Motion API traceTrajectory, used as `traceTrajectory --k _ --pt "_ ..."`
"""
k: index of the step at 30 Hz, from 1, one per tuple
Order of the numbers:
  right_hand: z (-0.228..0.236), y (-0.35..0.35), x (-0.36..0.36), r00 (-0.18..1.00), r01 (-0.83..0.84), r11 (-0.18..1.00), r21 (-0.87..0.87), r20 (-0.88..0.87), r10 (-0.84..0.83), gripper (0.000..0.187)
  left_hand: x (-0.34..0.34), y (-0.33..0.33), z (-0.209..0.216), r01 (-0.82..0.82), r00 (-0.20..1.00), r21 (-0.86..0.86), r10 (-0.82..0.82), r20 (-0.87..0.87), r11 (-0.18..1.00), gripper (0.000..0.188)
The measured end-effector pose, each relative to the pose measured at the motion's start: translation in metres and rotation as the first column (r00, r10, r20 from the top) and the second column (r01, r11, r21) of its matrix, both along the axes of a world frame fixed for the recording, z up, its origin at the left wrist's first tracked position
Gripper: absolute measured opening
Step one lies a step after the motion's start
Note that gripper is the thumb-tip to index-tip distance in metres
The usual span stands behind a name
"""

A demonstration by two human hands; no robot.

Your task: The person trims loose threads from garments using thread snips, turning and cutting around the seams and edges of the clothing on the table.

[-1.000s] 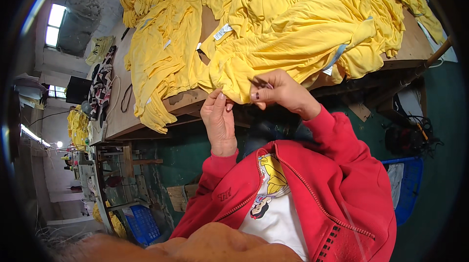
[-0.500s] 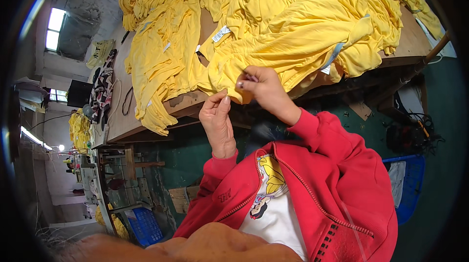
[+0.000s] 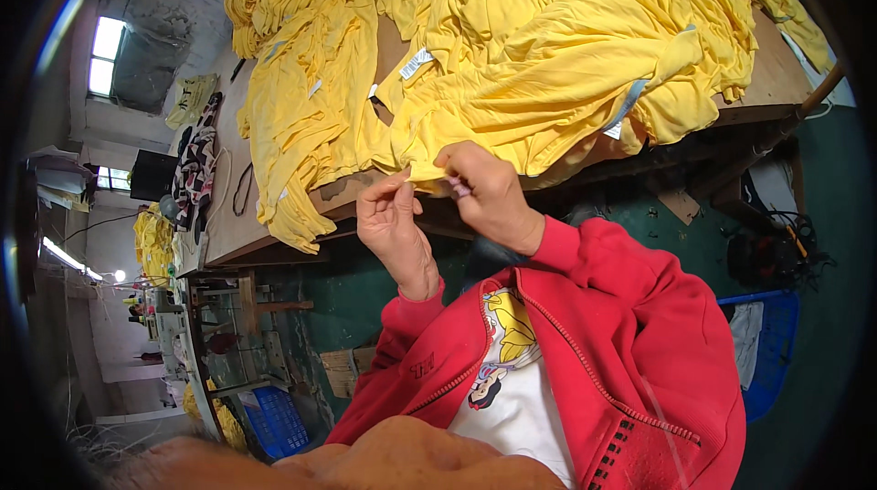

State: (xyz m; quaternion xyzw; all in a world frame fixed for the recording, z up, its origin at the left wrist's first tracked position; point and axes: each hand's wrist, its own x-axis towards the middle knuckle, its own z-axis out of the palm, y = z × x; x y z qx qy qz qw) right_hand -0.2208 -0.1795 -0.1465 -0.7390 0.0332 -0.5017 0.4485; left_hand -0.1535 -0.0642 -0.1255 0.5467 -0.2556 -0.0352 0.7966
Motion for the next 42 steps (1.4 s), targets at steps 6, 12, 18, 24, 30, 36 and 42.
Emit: traceTrajectory --k 6,12,18,24,30,36,42 --pt "0.026 -0.034 -0.001 0.889 -0.319 0.686 0.654 -0.045 0.456 0.011 0.000 0.002 0.007 0.105 0.990 -0.074 -0.111 -0.089 0.992 0.010" --pt "0.039 -0.051 0.007 0.845 -0.424 0.635 0.646 0.030 0.534 0.020 -0.002 0.002 0.020 0.320 0.909 0.005 -0.306 -0.285 0.947 0.024" --pt "0.035 -0.052 -0.001 0.919 -0.186 0.893 0.410 -0.248 0.305 0.030 0.000 0.004 0.023 0.274 0.934 -0.007 -0.268 -0.237 0.962 0.029" --pt "0.048 -0.032 -0.037 0.927 -0.117 0.992 0.037 -0.355 0.122 0.037 -0.003 0.003 0.024 0.205 0.958 0.017 -0.197 -0.209 0.979 0.027" --pt "0.043 -0.024 -0.038 0.944 -0.088 0.996 -0.016 -0.319 0.078 0.041 -0.005 0.002 0.024 0.203 0.960 -0.007 -0.200 -0.198 0.979 0.023" --pt "0.042 -0.022 -0.039 0.948 -0.073 0.997 -0.034 -0.313 0.058 0.041 -0.007 0.002 0.023 0.206 0.962 0.001 -0.203 -0.185 0.978 0.020" --pt "0.045 -0.023 -0.042 0.935 -0.049 0.996 -0.069 -0.355 0.021 0.039 -0.010 0.002 0.023 0.158 0.978 0.061 -0.147 -0.144 0.986 0.019"
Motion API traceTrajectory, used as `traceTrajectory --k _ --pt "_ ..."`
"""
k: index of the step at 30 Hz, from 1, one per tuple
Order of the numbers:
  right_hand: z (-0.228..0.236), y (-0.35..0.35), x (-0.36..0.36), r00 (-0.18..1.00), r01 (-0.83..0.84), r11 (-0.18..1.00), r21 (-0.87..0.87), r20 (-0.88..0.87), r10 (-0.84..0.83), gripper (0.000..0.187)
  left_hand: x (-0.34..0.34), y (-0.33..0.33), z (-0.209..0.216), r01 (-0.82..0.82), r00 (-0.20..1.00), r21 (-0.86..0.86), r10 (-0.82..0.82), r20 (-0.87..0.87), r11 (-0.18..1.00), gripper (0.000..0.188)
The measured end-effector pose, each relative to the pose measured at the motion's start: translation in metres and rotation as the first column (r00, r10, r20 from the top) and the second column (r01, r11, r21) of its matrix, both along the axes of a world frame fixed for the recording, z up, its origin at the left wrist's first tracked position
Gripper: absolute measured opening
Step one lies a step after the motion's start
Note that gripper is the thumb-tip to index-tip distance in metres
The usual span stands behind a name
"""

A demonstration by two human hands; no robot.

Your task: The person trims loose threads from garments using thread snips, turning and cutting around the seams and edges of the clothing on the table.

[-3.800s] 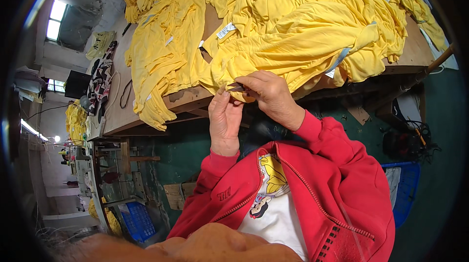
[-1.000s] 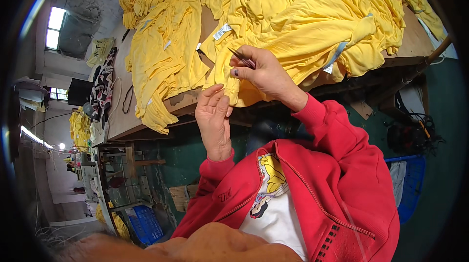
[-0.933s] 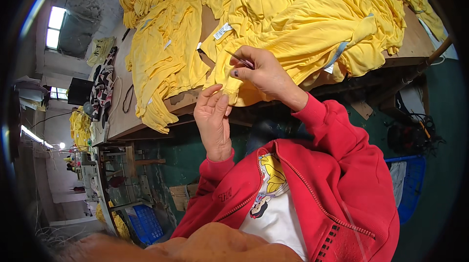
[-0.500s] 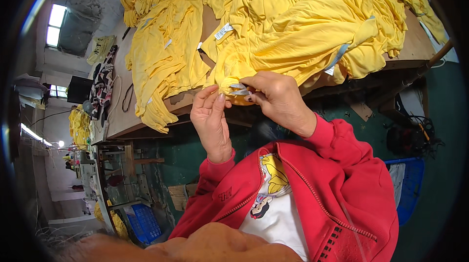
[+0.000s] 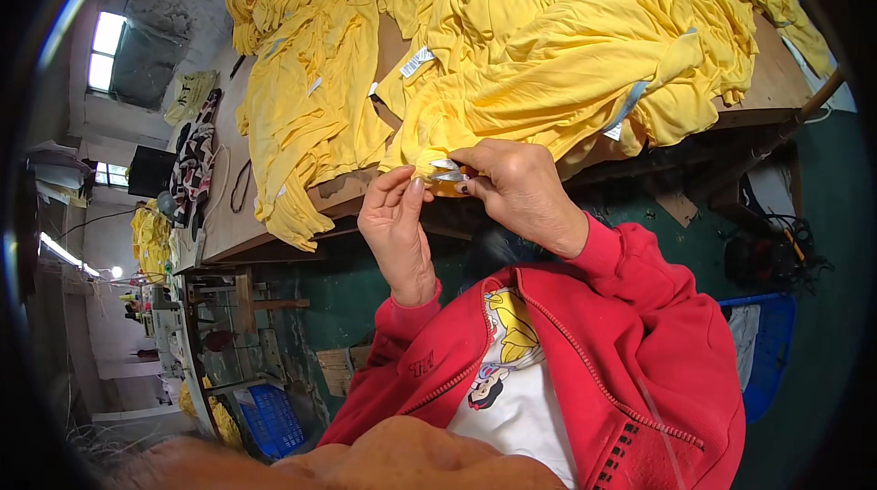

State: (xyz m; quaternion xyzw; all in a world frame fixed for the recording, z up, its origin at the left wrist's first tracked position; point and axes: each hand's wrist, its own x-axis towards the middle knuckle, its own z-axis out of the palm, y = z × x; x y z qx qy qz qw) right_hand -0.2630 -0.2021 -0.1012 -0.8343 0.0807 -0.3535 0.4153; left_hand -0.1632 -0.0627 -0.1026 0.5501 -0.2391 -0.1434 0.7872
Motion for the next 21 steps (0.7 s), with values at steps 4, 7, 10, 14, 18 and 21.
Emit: traceTrajectory --k 4,7,10,14,18,21 --pt "0.0004 0.0005 -0.0007 1.000 -0.025 1.000 0.011 -0.003 0.025 0.038 -0.0015 -0.0005 0.0006 -0.031 0.998 0.036 0.030 0.049 0.999 0.019" --pt "0.0004 0.0003 -0.0013 0.999 -0.042 0.999 0.008 0.015 0.042 0.038 -0.0020 -0.0021 0.0007 -0.042 0.998 0.035 0.041 0.051 0.998 0.018" --pt "0.0023 -0.0017 -0.0027 1.000 -0.024 1.000 0.009 0.011 0.024 0.037 -0.0015 -0.0018 0.0006 -0.033 0.999 0.020 0.033 0.034 0.999 0.018" --pt "-0.0009 -0.0025 -0.0024 1.000 -0.003 1.000 0.027 0.000 0.003 0.037 -0.0027 -0.0021 0.0016 -0.004 1.000 0.006 0.004 -0.005 1.000 0.019" --pt "-0.0012 -0.0016 -0.0015 1.000 -0.007 0.998 0.060 0.014 0.006 0.037 0.0003 -0.0013 -0.0034 0.037 0.999 -0.010 -0.038 -0.031 0.999 0.020" --pt "-0.0013 -0.0023 -0.0025 1.000 -0.007 0.998 0.058 -0.001 0.007 0.036 0.0014 -0.0027 -0.0036 0.056 0.997 -0.017 -0.057 -0.048 0.998 0.020"
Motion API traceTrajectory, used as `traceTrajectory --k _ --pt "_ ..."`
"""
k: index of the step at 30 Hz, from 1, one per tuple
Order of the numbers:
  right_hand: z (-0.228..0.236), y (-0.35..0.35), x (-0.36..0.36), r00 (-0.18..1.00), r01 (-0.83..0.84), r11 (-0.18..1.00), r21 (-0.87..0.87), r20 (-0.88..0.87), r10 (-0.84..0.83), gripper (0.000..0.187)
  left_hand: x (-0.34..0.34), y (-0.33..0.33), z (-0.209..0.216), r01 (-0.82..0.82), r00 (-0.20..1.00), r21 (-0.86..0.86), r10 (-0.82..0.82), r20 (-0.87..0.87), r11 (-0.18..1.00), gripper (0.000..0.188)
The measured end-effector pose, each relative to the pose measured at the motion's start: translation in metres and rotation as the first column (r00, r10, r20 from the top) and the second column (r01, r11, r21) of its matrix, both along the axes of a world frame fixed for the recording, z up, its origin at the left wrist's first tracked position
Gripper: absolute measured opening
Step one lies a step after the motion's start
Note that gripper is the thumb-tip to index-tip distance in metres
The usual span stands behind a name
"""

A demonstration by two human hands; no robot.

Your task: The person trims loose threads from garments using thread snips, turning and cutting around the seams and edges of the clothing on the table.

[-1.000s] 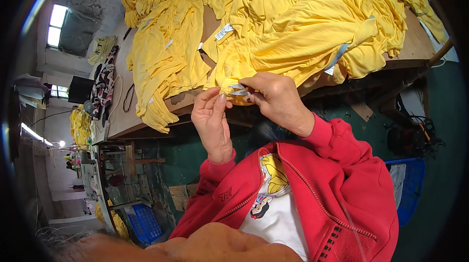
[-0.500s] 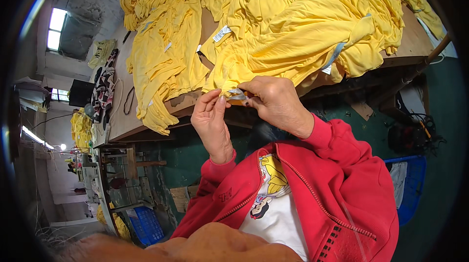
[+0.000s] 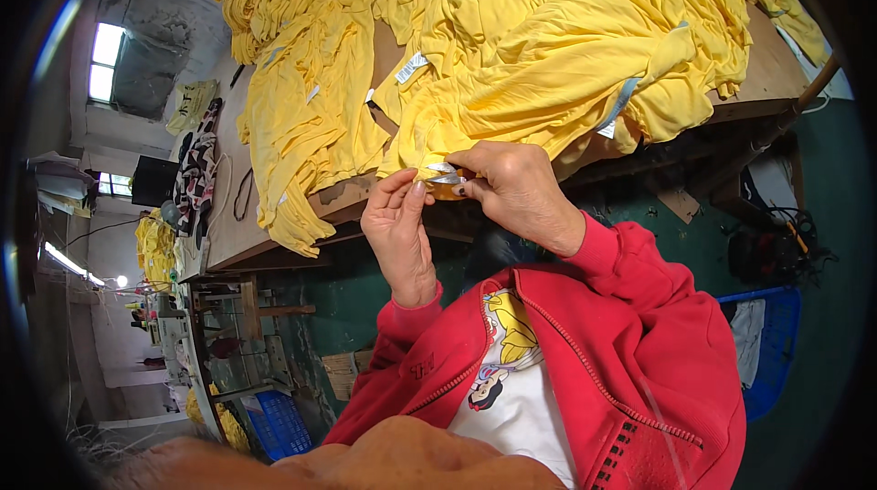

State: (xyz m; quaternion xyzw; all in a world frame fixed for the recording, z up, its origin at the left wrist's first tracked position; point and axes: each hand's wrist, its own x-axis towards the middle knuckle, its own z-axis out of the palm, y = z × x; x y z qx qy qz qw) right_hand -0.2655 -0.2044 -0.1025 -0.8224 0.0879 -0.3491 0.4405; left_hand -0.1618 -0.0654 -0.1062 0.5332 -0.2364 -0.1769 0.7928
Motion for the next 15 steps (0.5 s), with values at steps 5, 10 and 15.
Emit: traceTrajectory --k 5,10,15 --pt "0.0005 -0.0019 -0.0018 0.999 -0.049 0.998 -0.027 0.018 0.049 0.036 0.0005 -0.0005 -0.0002 -0.014 1.000 -0.004 0.014 -0.011 1.000 0.020" --pt "0.0012 -0.0042 -0.0036 1.000 0.009 1.000 -0.005 -0.014 -0.009 0.036 -0.0031 -0.0010 0.0024 -0.061 0.994 0.019 0.059 0.095 0.998 0.019" --pt "0.0013 -0.0016 -0.0031 1.000 -0.005 0.999 0.038 -0.018 0.006 0.036 -0.0024 0.0008 0.0017 -0.065 0.989 0.037 0.060 0.137 0.997 0.018"
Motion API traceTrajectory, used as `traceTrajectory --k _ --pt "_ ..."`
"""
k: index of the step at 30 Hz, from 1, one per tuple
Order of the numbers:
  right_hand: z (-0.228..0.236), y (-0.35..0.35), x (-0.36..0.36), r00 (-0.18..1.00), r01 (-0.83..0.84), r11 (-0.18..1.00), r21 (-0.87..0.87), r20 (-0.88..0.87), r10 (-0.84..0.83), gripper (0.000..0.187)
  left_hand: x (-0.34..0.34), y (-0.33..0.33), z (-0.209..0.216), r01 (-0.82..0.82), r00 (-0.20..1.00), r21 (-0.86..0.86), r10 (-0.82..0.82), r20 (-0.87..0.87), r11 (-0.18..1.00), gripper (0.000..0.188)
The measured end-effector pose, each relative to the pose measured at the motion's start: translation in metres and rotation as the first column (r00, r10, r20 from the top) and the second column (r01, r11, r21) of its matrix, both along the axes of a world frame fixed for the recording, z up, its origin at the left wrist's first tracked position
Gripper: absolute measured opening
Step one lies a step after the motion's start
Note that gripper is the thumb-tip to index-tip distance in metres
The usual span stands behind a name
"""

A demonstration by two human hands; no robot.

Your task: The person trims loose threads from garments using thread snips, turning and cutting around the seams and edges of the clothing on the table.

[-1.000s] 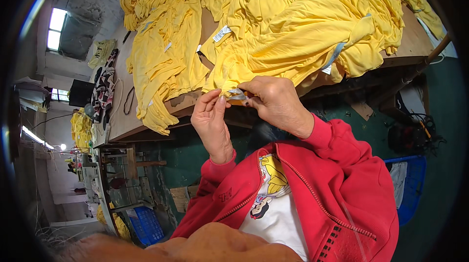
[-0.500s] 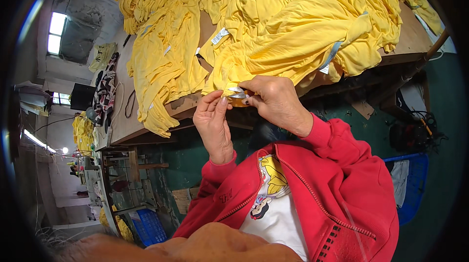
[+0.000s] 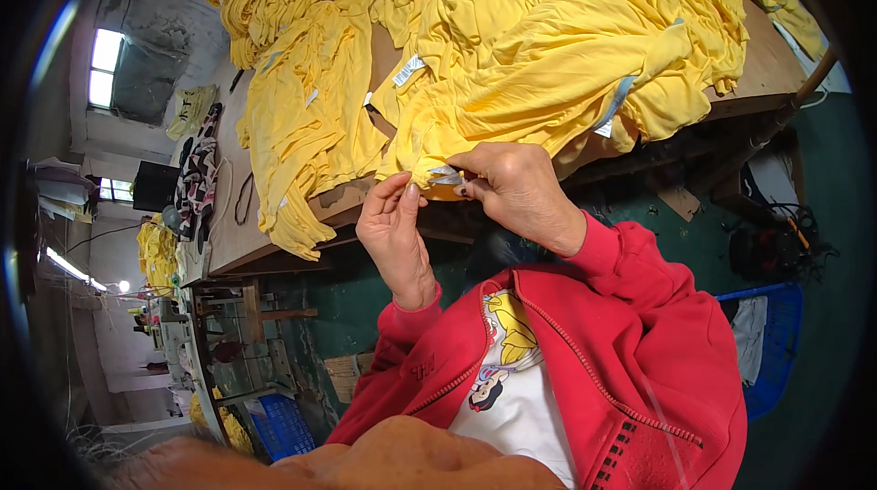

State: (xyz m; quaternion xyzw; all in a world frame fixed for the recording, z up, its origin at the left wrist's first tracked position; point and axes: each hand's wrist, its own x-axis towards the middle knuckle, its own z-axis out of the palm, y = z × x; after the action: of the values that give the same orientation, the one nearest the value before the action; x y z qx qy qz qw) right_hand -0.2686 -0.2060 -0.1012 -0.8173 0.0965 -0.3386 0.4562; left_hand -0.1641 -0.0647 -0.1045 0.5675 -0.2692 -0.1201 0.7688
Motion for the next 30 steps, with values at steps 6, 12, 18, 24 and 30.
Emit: traceTrajectory --k 6,12,18,24,30 --pt "0.001 -0.002 -0.001 0.999 0.022 0.999 -0.047 -0.029 -0.023 0.035 0.002 0.000 0.001 -0.036 0.999 -0.012 0.035 -0.019 0.999 0.019" --pt "0.001 0.000 -0.001 1.000 -0.019 1.000 0.003 -0.008 0.019 0.034 0.000 -0.001 -0.001 -0.008 1.000 0.028 0.008 0.016 1.000 0.018" --pt "-0.002 0.000 0.000 1.000 0.007 1.000 0.012 0.013 -0.007 0.036 0.000 -0.003 -0.001 0.037 0.997 -0.007 -0.037 -0.062 0.999 0.020" --pt "-0.004 0.002 0.001 0.998 0.035 0.997 -0.070 0.057 -0.031 0.035 0.003 -0.004 -0.008 0.128 0.968 -0.062 -0.138 -0.210 0.990 0.024" --pt "-0.005 -0.003 0.001 0.991 0.085 0.952 -0.295 0.120 -0.051 0.033 0.003 -0.004 -0.006 0.136 0.951 -0.060 -0.147 -0.274 0.989 0.023"
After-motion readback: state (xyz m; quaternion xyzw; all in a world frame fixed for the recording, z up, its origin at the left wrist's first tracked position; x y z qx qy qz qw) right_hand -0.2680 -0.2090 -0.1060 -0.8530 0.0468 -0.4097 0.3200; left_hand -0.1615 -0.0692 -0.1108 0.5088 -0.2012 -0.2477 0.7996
